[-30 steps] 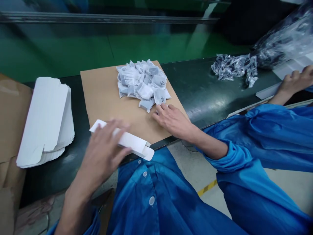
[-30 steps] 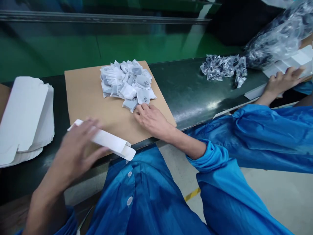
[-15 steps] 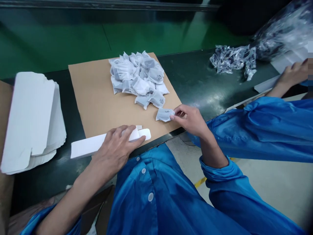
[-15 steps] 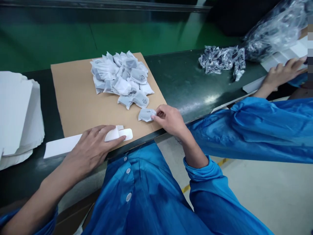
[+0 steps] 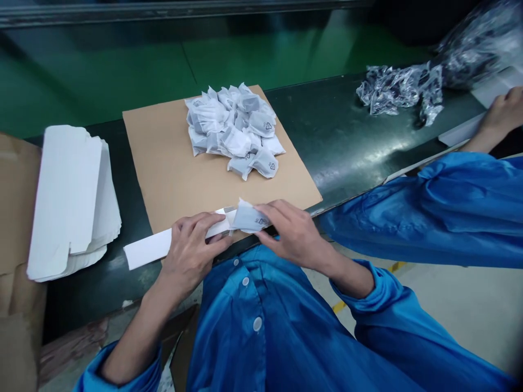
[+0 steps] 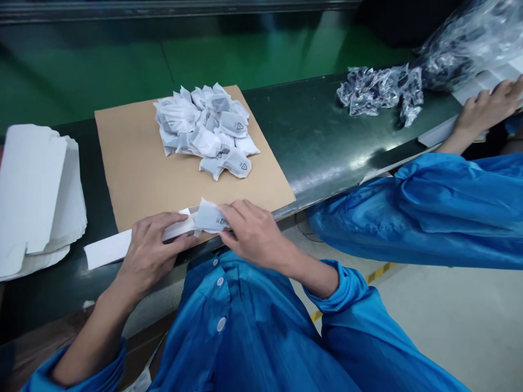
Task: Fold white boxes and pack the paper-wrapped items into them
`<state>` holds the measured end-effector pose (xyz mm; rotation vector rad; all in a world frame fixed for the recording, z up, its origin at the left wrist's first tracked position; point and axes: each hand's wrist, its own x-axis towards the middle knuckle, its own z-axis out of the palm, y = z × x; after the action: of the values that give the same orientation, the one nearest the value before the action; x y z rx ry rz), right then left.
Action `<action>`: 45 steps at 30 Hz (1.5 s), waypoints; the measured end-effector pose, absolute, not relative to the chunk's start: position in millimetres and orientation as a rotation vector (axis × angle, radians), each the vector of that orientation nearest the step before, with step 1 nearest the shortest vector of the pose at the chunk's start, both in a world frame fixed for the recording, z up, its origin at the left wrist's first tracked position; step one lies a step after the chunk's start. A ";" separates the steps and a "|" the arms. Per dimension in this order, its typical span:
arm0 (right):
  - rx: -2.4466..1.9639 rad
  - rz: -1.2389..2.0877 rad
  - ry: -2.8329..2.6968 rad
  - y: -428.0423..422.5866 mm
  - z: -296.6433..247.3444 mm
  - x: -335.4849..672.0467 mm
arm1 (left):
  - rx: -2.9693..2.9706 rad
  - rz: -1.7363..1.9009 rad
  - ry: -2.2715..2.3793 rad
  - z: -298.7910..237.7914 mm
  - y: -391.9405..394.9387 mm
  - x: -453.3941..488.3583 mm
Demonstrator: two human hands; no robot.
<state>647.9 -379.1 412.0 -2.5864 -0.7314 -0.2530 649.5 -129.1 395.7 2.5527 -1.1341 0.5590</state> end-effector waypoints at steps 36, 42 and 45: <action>-2.374 0.292 -1.139 -382.8 416.4 684.1 | 2.781 0.516 -0.684 393.7 -130.8 628.7; -2.311 0.334 -1.245 -368.5 414.7 701.4 | 2.675 0.559 -0.917 390.1 -126.3 625.6; -2.458 0.198 -1.199 -353.1 404.9 686.9 | 2.672 0.613 -0.845 386.7 -125.7 623.9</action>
<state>686.9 -353.1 404.9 -2.4579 -1.1994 0.1983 623.9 -125.7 386.7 2.6719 -0.8451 0.6132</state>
